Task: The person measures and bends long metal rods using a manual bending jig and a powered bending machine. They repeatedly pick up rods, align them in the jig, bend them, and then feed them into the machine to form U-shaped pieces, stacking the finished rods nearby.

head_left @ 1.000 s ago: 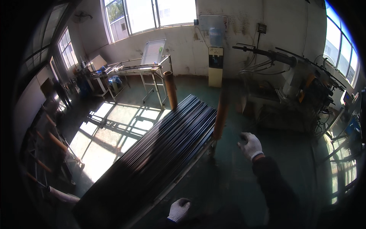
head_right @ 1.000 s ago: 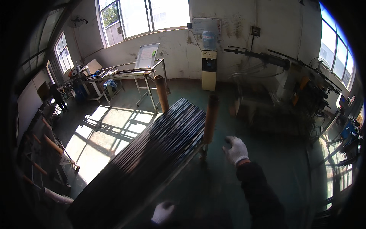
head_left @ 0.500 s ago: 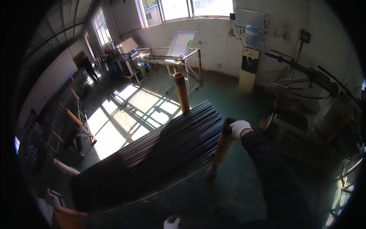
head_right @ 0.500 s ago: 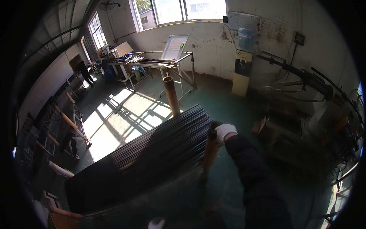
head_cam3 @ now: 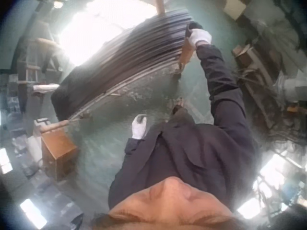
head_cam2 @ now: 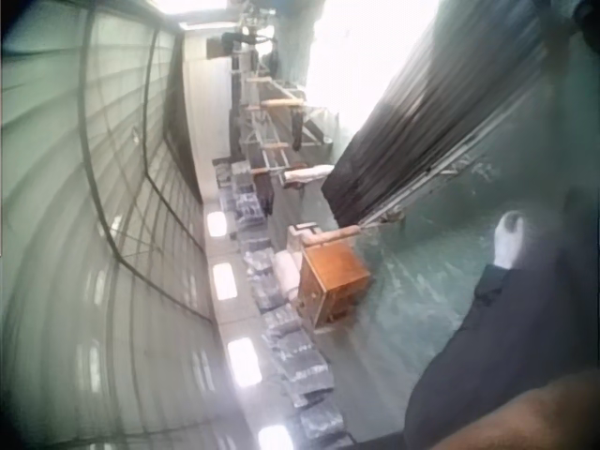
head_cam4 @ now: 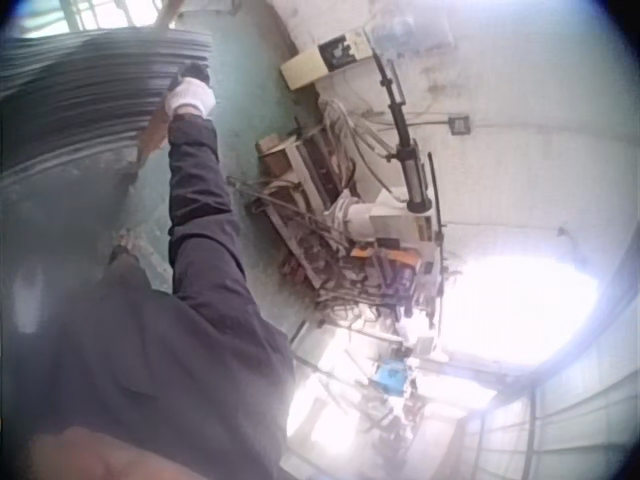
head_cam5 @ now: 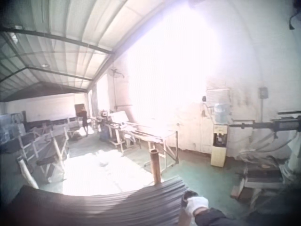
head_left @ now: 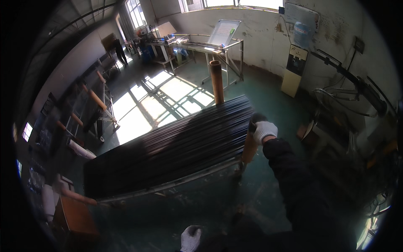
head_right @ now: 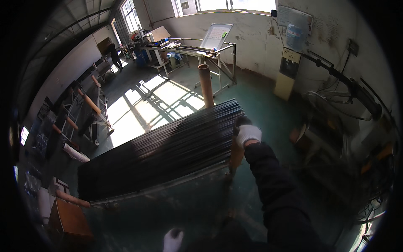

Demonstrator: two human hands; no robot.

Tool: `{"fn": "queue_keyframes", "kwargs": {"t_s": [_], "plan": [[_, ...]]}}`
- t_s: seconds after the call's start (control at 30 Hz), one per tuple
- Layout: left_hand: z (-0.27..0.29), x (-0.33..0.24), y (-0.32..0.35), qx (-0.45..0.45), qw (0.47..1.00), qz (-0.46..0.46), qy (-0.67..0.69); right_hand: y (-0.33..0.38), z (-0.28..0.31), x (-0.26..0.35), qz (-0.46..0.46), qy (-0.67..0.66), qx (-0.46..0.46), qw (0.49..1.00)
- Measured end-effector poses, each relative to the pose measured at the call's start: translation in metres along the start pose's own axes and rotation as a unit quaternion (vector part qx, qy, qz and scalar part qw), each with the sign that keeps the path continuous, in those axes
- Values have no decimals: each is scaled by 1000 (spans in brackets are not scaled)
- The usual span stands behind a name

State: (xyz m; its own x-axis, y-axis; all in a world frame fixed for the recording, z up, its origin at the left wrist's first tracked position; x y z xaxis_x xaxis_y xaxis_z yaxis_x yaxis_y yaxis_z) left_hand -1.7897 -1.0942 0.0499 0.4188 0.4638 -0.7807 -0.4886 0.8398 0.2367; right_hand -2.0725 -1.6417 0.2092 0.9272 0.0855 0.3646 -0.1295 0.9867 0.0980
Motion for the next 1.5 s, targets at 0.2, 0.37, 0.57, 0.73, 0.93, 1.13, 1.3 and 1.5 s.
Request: {"fn": "queue_keyframes", "kwargs": {"t_s": [0.2, 0.37, 0.57, 0.73, 0.93, 1.13, 1.3, 1.5], "plan": [[4, 163, 60, -15, 985, 174, 15, 24, -15, 30, -9, 12, -17, 1000], [17, 132, 29, -7, 977, 211, 3, 15, -20, 35, 2, 24, -7, 1000], [51, 91, -62, -55, 995, 82, 30, 7, -23, 41, 188, -347, -112, 912], [74, 77, -114, -146, 983, 95, 51, -110, -69, -97, 31, -603, -160, 781], [8, 1, -104, -121, 979, 163, 10, -184, -126, -40, 119, -600, 235, 756], [-83, -62, -57, -85, 987, 134, 11, -215, -201, -56, 109, -631, 322, 697], [-109, -35, 10, -88, 991, 92, -27, -147, -127, -33, 392, -445, 114, 797], [-84, 16, 116, -193, 969, 152, -18, -110, -120, -18, 370, -464, 127, 795]]}}
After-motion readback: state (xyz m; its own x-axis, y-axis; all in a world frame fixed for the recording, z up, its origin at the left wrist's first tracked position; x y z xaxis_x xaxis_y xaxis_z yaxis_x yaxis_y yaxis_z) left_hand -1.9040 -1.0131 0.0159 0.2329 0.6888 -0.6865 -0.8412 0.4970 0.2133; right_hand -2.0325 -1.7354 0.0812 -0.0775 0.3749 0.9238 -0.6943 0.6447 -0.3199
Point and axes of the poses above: each hand's wrist, its own y-axis away from the middle knuckle, its own z-axis out of the back of the hand, x = y × z, the point moved 7 cm from there along -y, towards the middle knuckle, and after that the axes turned 10 degrees about -y, right-handed, at the moved point
